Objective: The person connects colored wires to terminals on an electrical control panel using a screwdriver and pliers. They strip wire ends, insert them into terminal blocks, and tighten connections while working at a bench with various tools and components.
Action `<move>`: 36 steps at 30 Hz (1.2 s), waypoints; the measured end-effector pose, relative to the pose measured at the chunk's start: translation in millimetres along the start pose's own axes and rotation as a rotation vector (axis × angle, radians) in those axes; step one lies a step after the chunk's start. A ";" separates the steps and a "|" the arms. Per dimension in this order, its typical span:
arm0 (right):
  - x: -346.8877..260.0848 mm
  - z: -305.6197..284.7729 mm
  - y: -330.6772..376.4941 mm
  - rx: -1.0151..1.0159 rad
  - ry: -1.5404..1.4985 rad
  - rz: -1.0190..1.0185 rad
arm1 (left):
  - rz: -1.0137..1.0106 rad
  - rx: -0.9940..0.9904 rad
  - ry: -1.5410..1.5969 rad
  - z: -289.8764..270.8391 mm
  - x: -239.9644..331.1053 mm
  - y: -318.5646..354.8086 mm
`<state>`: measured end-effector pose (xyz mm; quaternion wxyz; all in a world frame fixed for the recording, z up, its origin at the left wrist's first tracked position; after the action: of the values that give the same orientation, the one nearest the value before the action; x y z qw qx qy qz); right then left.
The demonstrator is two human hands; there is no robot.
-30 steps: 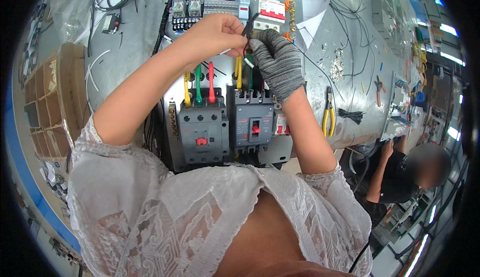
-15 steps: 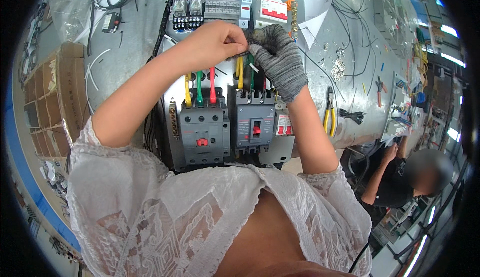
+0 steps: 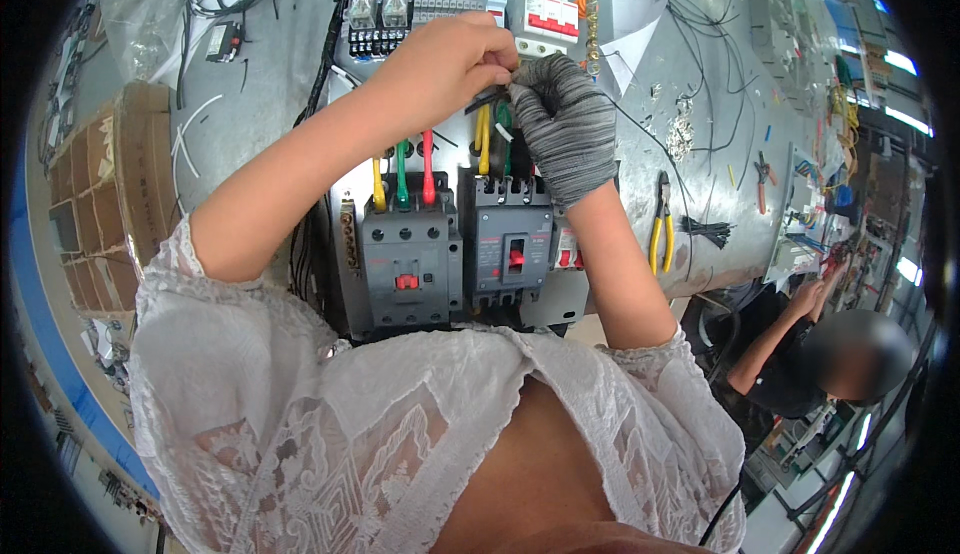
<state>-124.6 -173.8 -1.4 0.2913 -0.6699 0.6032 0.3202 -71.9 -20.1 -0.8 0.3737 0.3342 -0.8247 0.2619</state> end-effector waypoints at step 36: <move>16.9 5.7 -5.6 -0.015 -0.013 -0.017 | -0.185 -0.158 0.210 -7.0 22.9 20.6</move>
<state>-118.3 -179.3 -18.2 0.2930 -0.6751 0.5931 0.3265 -95.6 -10.3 17.6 0.5055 0.3492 -0.7648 0.1942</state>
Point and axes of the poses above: each hand's wrist, its own y-axis away from the middle knuckle, its own z-axis out of the palm, x = y × z, the point moved 3 cm from there along -y, towards the middle knuckle, and after that the axes turned 3 degrees about -x, right-handed, at the moved point
